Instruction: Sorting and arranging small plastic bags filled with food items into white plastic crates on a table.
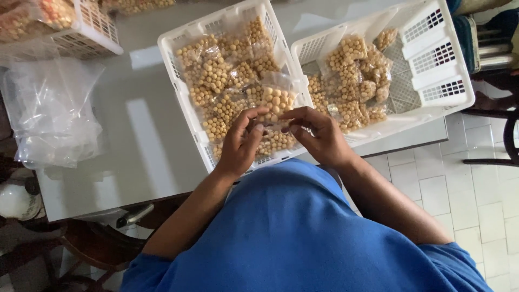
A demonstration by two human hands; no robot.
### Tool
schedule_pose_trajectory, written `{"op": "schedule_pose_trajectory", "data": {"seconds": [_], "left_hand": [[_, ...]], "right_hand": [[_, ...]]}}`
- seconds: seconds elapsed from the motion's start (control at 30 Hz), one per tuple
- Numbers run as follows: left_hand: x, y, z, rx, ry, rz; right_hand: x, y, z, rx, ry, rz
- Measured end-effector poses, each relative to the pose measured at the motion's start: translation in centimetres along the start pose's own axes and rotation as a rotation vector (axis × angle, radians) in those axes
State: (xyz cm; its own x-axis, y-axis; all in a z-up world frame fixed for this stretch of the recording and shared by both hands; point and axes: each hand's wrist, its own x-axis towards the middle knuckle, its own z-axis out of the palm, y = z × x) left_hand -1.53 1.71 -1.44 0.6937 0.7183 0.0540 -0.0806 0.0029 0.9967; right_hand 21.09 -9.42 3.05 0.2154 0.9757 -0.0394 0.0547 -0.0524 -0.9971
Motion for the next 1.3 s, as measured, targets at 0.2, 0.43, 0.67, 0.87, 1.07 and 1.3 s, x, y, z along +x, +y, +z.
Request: {"op": "schedule_pose_trajectory", "data": {"seconds": [0.2,0.43,0.67,0.87,1.07,1.3], "left_hand": [[-0.2,-0.4,1.0,-0.072,0.159,-0.085],[-0.1,2.3,1.5,-0.051,0.125,-0.146],[-0.3,1.6,1.9,-0.024,0.07,-0.147],[-0.4,0.4,2.0,-0.09,0.061,-0.187],[-0.2,0.5,2.6,-0.059,0.083,-0.206],[-0.7,-0.1,2.3,-0.051,0.097,-0.216]], "right_hand": [[-0.4,3.6,0.7,-0.172,0.082,-0.113],[-0.9,5.0,0.8,-0.207,0.104,-0.071],[-0.6,4.0,2.1,-0.132,0.111,0.037],[-0.9,3.4,1.9,-0.098,0.115,0.089],[-0.9,2.3,1.6,-0.044,0.088,0.101],[-1.2,3.4,2.1,-0.025,0.089,0.122]]}}
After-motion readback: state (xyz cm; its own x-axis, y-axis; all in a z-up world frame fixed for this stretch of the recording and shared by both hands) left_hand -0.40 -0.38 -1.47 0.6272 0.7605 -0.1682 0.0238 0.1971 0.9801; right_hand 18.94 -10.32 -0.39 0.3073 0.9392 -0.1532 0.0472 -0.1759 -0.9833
